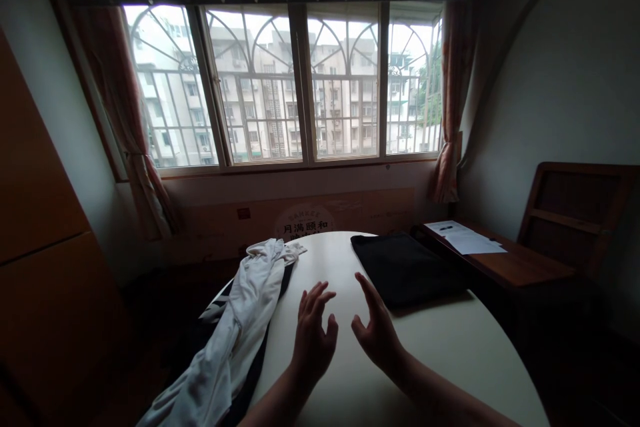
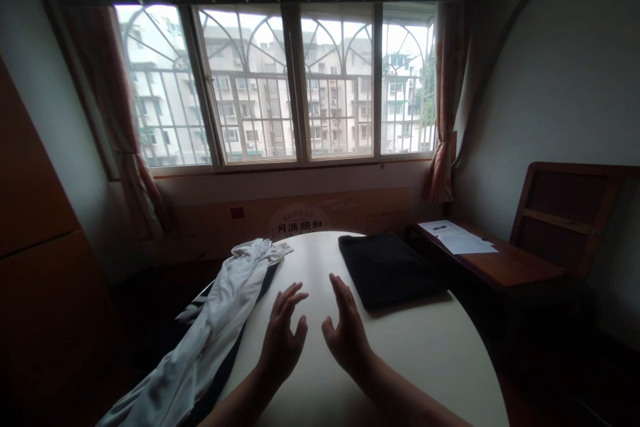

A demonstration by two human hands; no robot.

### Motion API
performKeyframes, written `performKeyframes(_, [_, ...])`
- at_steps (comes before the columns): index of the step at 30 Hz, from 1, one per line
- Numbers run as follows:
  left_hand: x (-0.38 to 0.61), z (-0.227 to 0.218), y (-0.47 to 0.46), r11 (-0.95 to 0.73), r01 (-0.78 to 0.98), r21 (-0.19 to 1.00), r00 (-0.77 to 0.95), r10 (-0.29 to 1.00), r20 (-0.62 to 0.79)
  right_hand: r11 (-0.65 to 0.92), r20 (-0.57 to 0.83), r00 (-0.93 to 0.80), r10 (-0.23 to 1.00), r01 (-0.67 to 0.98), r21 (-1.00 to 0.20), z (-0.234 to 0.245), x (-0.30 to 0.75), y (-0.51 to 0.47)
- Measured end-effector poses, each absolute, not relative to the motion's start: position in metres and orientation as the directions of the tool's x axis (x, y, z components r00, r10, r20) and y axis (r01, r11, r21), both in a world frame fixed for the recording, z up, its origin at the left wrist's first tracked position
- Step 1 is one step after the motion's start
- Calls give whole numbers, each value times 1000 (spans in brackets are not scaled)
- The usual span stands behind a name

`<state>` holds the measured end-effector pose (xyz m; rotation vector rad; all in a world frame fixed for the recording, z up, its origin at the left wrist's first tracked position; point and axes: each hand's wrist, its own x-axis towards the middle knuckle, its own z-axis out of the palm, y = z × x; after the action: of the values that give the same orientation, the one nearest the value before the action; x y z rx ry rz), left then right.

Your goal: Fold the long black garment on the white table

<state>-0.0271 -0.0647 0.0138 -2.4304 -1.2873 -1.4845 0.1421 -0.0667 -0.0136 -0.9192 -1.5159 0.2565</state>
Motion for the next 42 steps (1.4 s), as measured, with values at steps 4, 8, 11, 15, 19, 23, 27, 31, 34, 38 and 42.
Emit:
performKeyframes(4, [-27,13,-64,-657,624,424,190,653,733,660,737,67,673,394,-639,-11,143,-69])
performKeyframes(8, [-28,10,-63,-643,548,535,133,698,703,652,724,78,685,378,-658,-15,145,-66])
performKeyframes(11, [-28,5,-59,-576,446,685,46,779,626,639,685,86,723,293,-711,-23,145,-60])
performKeyframes(15, [-28,-5,-48,-394,325,860,-74,896,438,590,603,106,790,132,-796,-36,144,-48])
performKeyframes(19, [-30,-13,-35,-259,221,940,-156,942,296,488,474,165,865,-60,-871,-41,143,-40])
performKeyframes(23, [-30,-15,-30,-231,150,961,-181,949,257,392,351,242,905,-150,-908,-38,146,-38])
performKeyframes(27, [-28,-16,-30,-248,149,957,-174,946,272,346,281,288,915,-205,-916,-34,146,-40])
performKeyframes(31, [-28,-17,-30,-261,165,951,-170,942,288,315,236,289,928,-269,-910,-32,144,-41])
performKeyframes(34, [-28,-18,-29,-277,175,945,-179,934,308,299,217,288,933,-283,-911,-31,144,-42])
performKeyframes(38, [-28,-20,-29,-271,180,946,-183,935,302,291,218,297,930,-228,-929,-30,145,-43])
performKeyframes(42, [-27,-20,-29,-256,194,947,-174,941,290,304,240,307,921,-180,-935,-30,147,-42])
